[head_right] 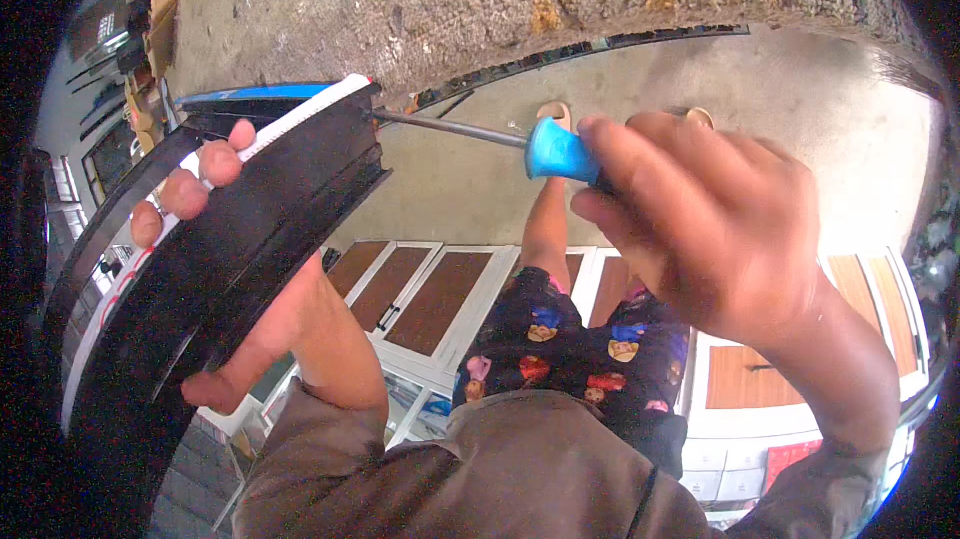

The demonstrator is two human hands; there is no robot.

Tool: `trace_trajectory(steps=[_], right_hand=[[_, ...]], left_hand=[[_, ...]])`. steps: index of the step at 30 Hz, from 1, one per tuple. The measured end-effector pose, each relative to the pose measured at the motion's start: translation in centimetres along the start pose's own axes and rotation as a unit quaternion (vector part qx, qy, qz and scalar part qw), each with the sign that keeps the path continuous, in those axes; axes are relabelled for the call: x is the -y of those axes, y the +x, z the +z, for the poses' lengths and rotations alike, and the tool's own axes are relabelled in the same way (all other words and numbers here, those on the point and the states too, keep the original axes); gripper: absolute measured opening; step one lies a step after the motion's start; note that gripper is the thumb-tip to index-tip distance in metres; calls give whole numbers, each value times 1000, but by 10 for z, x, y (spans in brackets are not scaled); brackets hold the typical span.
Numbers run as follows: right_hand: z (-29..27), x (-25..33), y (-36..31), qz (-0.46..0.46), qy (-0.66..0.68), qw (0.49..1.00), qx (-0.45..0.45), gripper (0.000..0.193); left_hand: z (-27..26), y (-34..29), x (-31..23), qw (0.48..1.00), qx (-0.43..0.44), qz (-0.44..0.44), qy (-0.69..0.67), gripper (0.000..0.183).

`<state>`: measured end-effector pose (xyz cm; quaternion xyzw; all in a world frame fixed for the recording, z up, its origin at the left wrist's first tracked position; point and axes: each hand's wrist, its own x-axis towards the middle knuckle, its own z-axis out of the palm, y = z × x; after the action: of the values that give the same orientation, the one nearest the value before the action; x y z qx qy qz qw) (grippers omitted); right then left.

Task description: The person fastens a corner of a metal frame using a screwdriver, then aligns and connects another frame piece by hand.

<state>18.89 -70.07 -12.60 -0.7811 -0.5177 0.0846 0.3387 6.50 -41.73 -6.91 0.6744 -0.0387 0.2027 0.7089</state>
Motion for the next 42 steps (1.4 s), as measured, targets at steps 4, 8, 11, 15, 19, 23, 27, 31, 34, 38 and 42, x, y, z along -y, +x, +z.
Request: trace_trajectory(steps=[4, 8, 11, 15, 19, 23, 27, 31, 34, 38, 42], right_hand=[[-14, -17, 29, 463, 546, 653, 247, 41], [4, -6, 11, 442, 531, 708, 147, 45], [21, -30, -11, 41, 232, 972, -13, 47], [25, -18, -19, -35, 113, 993, -21, 41], [-6, -8, 20, 587, 534, 572, 209, 43], [5, -6, -1, 232, 428, 869, 92, 49], [22, -21, -8, -86, 37, 995, 15, 59], [20, -18, -12, -87, 19, 995, 48, 63], [19, -13, -6, -72, 87, 993, 29, 54], [10, -29, 15, 453, 662, 525, 284, 50], [11, -17, -5, 369, 720, 552, 201, 62]], left_hand=[[-3, 0, -5, 1000, 0, -23, 22, 112], [-7, 2, -6, 999, -23, -33, 30, 111], [-1, -7, -7, 999, -18, -5, 43, 109], [-7, -5, -10, 997, 8, -30, 67, 108], [-2, 0, -9, 998, -35, -42, 29, 106], [0, -3, -7, 999, -16, -32, 22, 104], [-4, -9, -4, 999, 2, -32, 42, 107], [-17, -16, 15, 994, -24, -79, 75, 107], [-16, -16, 26, 995, 52, -38, 79, 118], [-17, -12, 24, 993, 70, -60, 73, 120], [-21, -17, 27, 995, 62, -50, 61, 116]])
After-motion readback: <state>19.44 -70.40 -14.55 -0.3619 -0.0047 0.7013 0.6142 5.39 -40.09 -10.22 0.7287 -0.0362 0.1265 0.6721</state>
